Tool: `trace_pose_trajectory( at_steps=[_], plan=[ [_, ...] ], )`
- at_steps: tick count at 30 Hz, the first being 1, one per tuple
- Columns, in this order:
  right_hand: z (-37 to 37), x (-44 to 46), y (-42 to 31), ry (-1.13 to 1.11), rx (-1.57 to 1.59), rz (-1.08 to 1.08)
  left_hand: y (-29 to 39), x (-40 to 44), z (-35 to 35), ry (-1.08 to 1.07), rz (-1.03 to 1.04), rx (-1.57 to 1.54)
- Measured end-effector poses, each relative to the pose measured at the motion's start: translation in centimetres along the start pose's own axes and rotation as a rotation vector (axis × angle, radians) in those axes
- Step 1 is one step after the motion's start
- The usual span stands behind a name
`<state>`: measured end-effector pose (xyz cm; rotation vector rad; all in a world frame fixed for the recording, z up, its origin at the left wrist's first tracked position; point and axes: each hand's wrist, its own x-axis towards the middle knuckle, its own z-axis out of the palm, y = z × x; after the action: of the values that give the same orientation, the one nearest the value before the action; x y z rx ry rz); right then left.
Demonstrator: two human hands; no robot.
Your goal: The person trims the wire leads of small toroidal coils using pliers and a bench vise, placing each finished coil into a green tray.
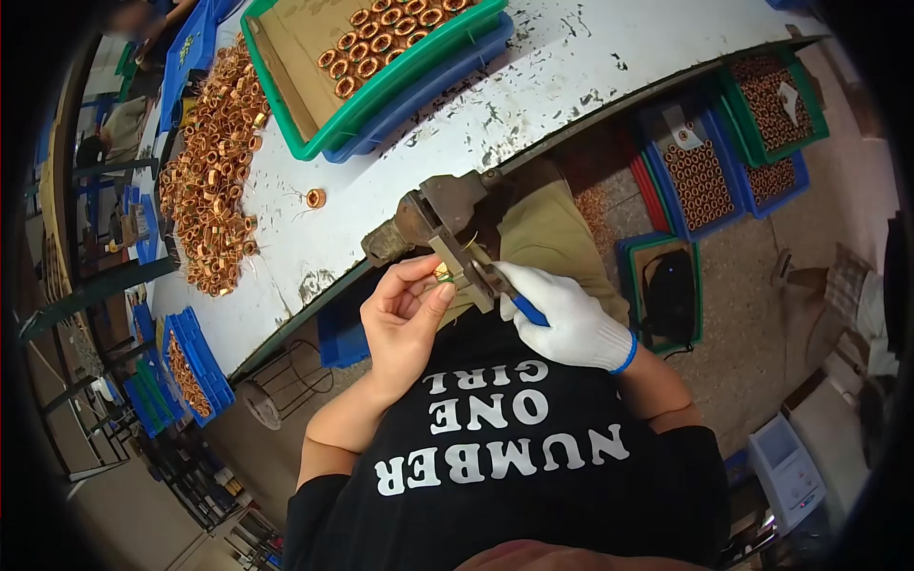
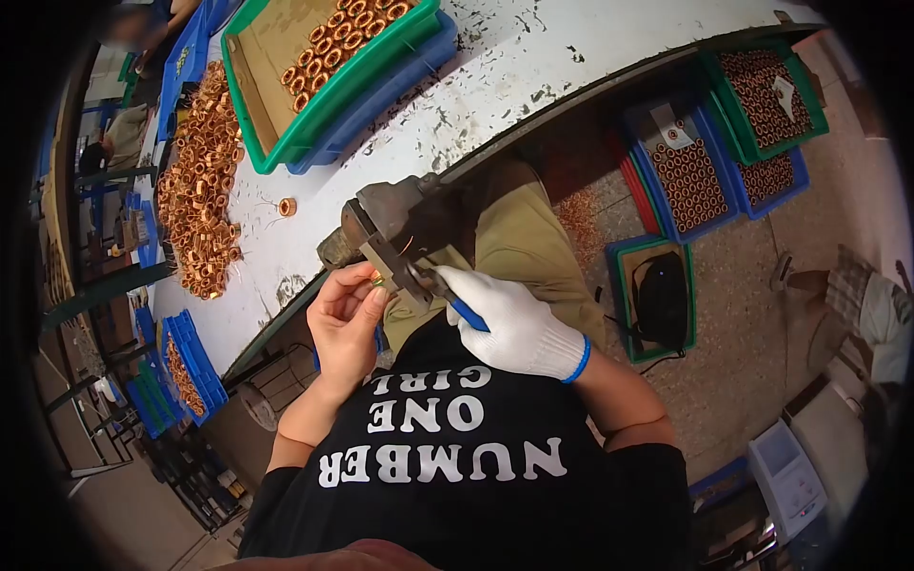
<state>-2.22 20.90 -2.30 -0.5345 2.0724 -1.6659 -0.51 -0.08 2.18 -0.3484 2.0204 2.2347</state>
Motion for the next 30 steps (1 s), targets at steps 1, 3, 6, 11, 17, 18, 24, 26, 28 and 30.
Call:
trace_pose_trajectory(
  at_steps=[1,3,6,11,17,18,24,26,28,30],
  plan=[
    [0.0,0.0,0.0,0.006,0.071,0.032,0.0,0.0,0.0,0.000,-0.001,0.007],
    [-0.2,0.1,0.0,0.016,0.208,0.095,0.0,0.0,0.0,0.002,0.000,0.016],
    [0.0,0.4,-0.8,0.012,0.087,0.076,-0.1,0.0,-0.2,-0.006,0.001,0.018],
    [0.1,0.7,-0.8,-0.027,0.101,0.076,0.0,0.1,0.0,-0.014,0.003,0.010],
    [0.4,0.6,0.6,-0.185,0.707,0.182,-0.1,0.1,0.1,-0.025,0.020,-0.023],
    [0.4,0.6,0.7,-0.221,0.862,0.210,-0.1,0.1,0.1,-0.033,0.029,-0.031],
    [0.6,0.5,-0.2,0.029,-0.015,-0.026,-0.2,0.2,0.1,-0.067,0.045,-0.049],
    [0.6,0.7,0.1,0.023,-0.003,-0.018,-0.3,0.2,0.0,-0.052,0.026,-0.050],
    [0.8,0.8,0.2,0.017,0.010,-0.011,-0.3,0.2,0.0,-0.038,0.006,-0.049],
    [0.5,0.4,-0.1,0.062,-0.062,-0.033,-0.3,0.2,-0.1,-0.037,-0.006,-0.040]
  ],
)
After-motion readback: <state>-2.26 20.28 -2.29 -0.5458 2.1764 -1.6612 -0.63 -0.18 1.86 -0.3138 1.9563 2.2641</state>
